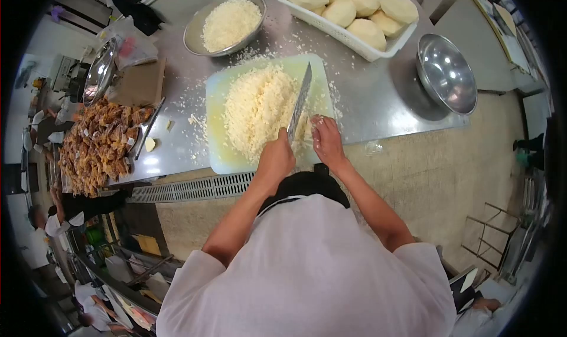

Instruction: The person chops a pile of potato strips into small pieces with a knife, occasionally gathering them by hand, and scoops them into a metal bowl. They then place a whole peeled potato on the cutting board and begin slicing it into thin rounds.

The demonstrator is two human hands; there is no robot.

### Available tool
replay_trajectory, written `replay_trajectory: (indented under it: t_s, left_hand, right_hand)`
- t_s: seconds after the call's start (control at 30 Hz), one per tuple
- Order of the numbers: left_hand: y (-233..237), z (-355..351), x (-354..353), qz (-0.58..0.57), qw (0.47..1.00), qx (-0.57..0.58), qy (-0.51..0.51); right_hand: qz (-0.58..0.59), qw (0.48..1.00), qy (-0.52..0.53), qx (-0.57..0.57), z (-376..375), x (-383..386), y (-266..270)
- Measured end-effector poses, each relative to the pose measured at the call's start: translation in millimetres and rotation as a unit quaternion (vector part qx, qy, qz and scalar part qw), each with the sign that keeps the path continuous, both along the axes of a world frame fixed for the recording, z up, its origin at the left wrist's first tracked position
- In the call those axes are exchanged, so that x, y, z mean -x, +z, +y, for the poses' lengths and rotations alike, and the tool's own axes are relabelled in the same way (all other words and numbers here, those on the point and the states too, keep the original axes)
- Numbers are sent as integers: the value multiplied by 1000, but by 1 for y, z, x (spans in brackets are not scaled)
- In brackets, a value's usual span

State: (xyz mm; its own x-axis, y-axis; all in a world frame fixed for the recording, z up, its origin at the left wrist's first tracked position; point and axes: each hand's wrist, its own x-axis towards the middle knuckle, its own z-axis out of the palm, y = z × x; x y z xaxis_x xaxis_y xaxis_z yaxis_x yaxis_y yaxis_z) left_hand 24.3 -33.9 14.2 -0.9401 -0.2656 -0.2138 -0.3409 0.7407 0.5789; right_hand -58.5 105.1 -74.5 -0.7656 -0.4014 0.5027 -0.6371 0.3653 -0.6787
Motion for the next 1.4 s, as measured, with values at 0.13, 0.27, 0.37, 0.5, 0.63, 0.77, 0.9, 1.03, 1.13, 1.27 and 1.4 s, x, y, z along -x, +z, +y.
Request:
replay_trajectory:
  t_s: [0.13,0.27,0.37,0.5,0.63,0.77,0.9,1.03,1.13,1.27,1.4]
  left_hand:
    - [-9,-11,10,41,999,1,-12]
    - [7,-4,-3,20,1000,-3,-7]
    - [-21,-3,-1,45,999,-6,-23]
    - [13,-7,1,22,999,-17,-37]
    - [-17,2,1,46,998,-25,-17]
    - [0,-5,4,42,999,-17,-31]
    - [-16,4,4,32,999,7,-29]
    - [0,-4,12,34,998,8,-53]
    - [5,4,1,2,999,-4,-45]
    - [-14,7,16,24,997,-9,-69]
    - [7,9,4,10,999,-6,-47]
  right_hand:
    - [11,998,53,-42,5,0,0]
    - [-16,999,44,1,6,-3,-4]
    - [-19,998,60,-5,7,-3,2]
    - [-9,998,54,-10,4,-1,-2]
    - [-10,999,49,-15,5,-4,-4]
    - [-7,999,50,-20,7,-1,2]
    - [-6,999,40,-8,6,-5,-5]
    - [0,998,35,-46,6,-5,-9]
    - [6,997,31,-73,2,-3,-8]
    - [13,994,36,-99,5,-4,-15]
    - [10,991,43,-123,3,-4,-6]
